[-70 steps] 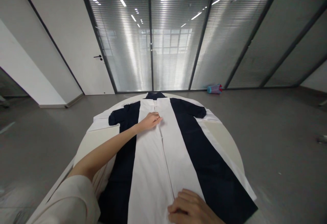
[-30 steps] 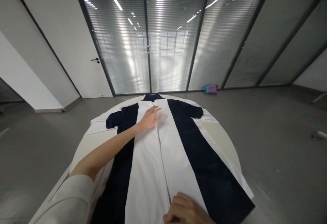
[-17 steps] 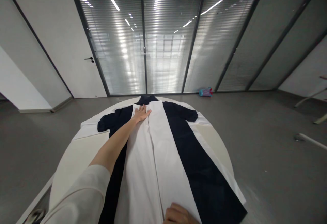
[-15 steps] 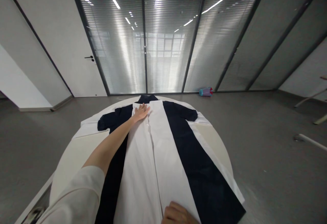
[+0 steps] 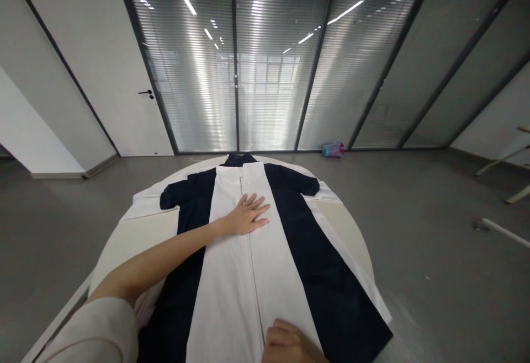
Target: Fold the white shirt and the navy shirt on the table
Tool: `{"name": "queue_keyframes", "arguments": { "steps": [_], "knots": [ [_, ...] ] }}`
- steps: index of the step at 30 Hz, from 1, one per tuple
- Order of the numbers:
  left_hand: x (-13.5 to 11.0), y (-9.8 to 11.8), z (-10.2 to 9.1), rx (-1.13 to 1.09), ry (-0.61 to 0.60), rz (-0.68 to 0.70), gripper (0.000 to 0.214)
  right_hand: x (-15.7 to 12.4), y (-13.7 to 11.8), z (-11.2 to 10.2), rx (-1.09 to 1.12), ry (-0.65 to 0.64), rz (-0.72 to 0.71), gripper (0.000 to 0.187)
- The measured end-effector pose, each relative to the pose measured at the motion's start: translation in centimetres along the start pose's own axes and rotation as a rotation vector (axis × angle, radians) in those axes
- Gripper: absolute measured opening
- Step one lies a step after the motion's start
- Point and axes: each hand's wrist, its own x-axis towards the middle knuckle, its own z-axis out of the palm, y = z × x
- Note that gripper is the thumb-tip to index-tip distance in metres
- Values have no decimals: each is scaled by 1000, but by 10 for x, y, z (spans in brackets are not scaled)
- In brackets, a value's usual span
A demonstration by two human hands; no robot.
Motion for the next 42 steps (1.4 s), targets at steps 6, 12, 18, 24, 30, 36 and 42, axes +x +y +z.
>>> {"name": "queue_keyframes", "arguments": {
  "steps": [6, 12, 18, 24, 30, 36, 42],
  "knots": [
    [-4, 8, 0, -45, 88, 52, 46, 14, -22, -34, 123, 59, -119, 18],
    [-52, 54, -19, -254, 78, 193, 35, 17, -37, -60, 184, 323, 16, 19],
    [-117, 107, -28, -206, -84, 297, 50, -7, -17, -71, -89, 553, 295, 18],
    [-131, 115, -19, -198, -66, 277, 58, -32, 4, -70, -417, 570, 581, 31],
    [-130, 114, -22, -205, -76, 273, 58, -38, 2, -62, -488, 427, 542, 28],
    [-150, 122, -59, -205, -83, 377, 45, -56, -4, -75, -258, 273, 401, 27],
    [-207, 115, -81, -174, -115, 166, 71, -63, -12, -94, -225, 59, 354, 32]
  ]
}}
